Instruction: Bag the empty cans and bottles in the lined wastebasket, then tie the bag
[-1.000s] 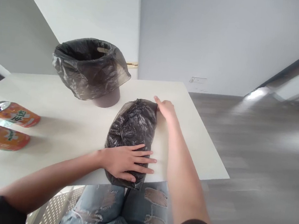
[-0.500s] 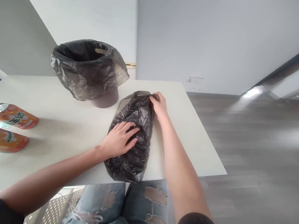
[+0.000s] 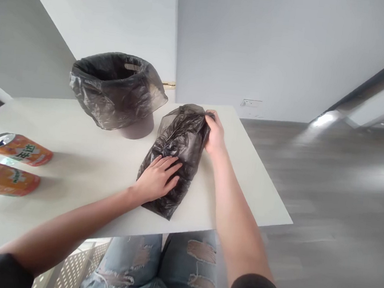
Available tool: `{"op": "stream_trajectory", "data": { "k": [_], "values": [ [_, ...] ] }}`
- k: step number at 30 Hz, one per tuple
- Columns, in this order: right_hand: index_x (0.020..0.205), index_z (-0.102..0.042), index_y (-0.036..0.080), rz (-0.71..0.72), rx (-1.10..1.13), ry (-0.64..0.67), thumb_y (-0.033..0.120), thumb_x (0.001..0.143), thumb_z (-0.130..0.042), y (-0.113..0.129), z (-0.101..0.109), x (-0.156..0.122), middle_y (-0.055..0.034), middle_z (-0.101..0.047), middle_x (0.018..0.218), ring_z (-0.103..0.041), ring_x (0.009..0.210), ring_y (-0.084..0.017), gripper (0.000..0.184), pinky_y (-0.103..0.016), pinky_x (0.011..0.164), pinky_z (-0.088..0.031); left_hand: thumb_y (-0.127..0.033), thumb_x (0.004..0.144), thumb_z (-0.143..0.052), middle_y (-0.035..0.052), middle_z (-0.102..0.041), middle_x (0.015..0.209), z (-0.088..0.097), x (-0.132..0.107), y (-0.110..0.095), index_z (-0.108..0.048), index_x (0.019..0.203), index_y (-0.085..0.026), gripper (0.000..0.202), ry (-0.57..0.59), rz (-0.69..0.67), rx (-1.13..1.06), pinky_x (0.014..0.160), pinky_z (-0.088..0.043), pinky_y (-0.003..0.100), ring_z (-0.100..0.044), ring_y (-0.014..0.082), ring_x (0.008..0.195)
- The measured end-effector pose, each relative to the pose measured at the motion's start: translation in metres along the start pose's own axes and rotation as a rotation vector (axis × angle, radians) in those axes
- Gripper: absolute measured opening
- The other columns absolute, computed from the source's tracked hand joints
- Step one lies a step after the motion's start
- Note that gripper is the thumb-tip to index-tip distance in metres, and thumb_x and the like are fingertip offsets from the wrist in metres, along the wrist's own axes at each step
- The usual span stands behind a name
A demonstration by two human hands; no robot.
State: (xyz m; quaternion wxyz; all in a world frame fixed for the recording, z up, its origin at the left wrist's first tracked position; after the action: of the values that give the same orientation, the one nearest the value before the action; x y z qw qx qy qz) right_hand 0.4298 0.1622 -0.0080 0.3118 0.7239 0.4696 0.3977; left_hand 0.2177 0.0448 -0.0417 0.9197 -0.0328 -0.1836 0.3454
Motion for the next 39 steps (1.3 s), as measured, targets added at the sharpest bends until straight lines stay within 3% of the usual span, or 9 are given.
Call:
{"op": "stream_trajectory", "data": {
  "k": [5,10,16,20,23,25,27,32,39],
  "values": [
    [0.107,-0.068,0.028,-0.037,0.022,0.031,0.052,0.081,-0.080,0.003,0.003,-0.001,-0.0007,-0.075,0.105,-0.071,0.108,-0.027,0.038,-0.045,0.098,-0.060,-0.046,0.111,-0.041,0.0142,-0.046,0.168,-0.016,0.003,0.009,-0.056,0.156,-0.017,0.056,0.112,-0.013,0.005,0.132,-0.027,0.062,-0.037,0.0356,0.159],
    [0.115,-0.072,0.026,-0.167,0.062,0.162,0.078,0.079,-0.071,-0.008,0.003,-0.011,-0.0076,-0.078,0.118,-0.063,0.135,-0.037,0.063,-0.058,0.111,-0.055,-0.049,0.111,-0.040,0.0135,-0.035,0.174,-0.023,0.009,0.020,-0.045,0.164,-0.023,0.059,0.191,-0.053,0.001,0.130,-0.027,0.065,-0.029,0.0374,0.163],
    [0.138,-0.068,0.025,-0.287,-0.220,0.540,0.062,0.065,-0.089,-0.004,-0.029,-0.038,-0.0100,-0.073,0.136,-0.061,0.138,-0.040,0.085,-0.054,0.113,-0.053,-0.052,0.110,-0.045,0.0179,-0.039,0.171,-0.018,0.012,0.028,-0.045,0.164,-0.023,0.061,0.119,-0.063,-0.011,0.129,-0.028,0.068,-0.029,0.0393,0.162],
    [0.148,-0.064,0.025,-0.239,-0.341,0.831,0.064,0.076,-0.083,0.007,-0.058,-0.050,-0.0116,-0.061,0.156,-0.049,0.151,-0.039,0.084,-0.053,0.124,-0.042,-0.042,0.109,-0.050,0.0170,-0.060,0.155,0.001,0.007,0.018,-0.066,0.143,-0.018,0.045,-0.038,-0.139,-0.059,0.127,-0.038,0.061,-0.052,0.0339,0.149],
    [0.153,-0.060,0.028,-0.188,-0.377,0.987,0.065,0.086,-0.077,0.012,-0.070,-0.056,-0.0100,-0.050,0.166,-0.043,0.156,-0.035,0.079,-0.052,0.128,-0.034,-0.028,0.105,-0.053,0.0082,-0.081,0.108,0.022,-0.007,0.003,-0.076,0.098,-0.018,0.026,-0.254,-0.337,-0.133,0.094,-0.063,0.038,-0.077,0.0195,0.096],
    [0.154,-0.060,0.030,-0.175,-0.399,1.074,0.065,0.089,-0.074,0.013,-0.073,-0.058,-0.0094,-0.050,0.166,-0.042,0.157,-0.035,0.076,-0.053,0.129,-0.033,-0.024,0.101,-0.056,0.0027,-0.077,0.083,0.033,-0.019,-0.008,-0.068,0.079,-0.019,0.025,-0.381,-0.504,-0.128,0.065,-0.059,0.030,-0.070,0.0137,0.067],
    [0.154,-0.060,0.029,-0.189,-0.412,1.188,0.065,0.091,-0.072,0.010,-0.077,-0.063,-0.0091,-0.050,0.166,-0.042,0.157,-0.034,0.073,-0.053,0.129,-0.031,-0.023,0.098,-0.058,0.0003,-0.072,0.074,0.040,-0.027,-0.017,-0.062,0.072,-0.020,0.027,-0.450,-0.632,-0.088,0.053,-0.051,0.029,-0.063,0.0117,0.057],
    [0.147,-0.068,0.026,-0.287,-0.418,1.407,0.061,0.095,-0.070,0.001,-0.085,-0.077,-0.0096,-0.061,0.156,-0.055,0.148,-0.031,0.062,-0.047,0.128,-0.035,-0.027,0.096,-0.061,-0.0001,-0.066,0.068,0.046,-0.033,-0.029,-0.056,0.065,-0.021,0.033,-0.505,-0.798,-0.061,0.051,-0.048,0.027,-0.056,0.0108,0.053],
    [0.106,-0.087,0.022,-0.394,-0.528,1.291,0.063,0.077,-0.087,-0.020,-0.078,-0.077,-0.0094,-0.082,0.117,-0.079,0.112,-0.027,0.050,-0.042,0.119,-0.047,-0.038,0.101,-0.053,0.0038,-0.071,0.079,0.040,-0.044,-0.033,-0.061,0.073,-0.022,0.032,-0.466,-0.874,-0.200,0.051,-0.049,0.029,-0.062,0.0136,0.060]
  ]
}}
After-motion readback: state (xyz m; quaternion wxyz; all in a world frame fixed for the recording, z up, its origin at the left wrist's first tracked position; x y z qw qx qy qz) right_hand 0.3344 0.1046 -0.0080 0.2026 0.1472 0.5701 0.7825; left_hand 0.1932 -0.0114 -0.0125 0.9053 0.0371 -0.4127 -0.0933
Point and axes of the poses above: each hand's wrist, its own x-axis towards the middle knuckle, its own z-axis out of the back of the hand, y = z × x, the point moved 6 cm from there along x, towards the middle knuckle
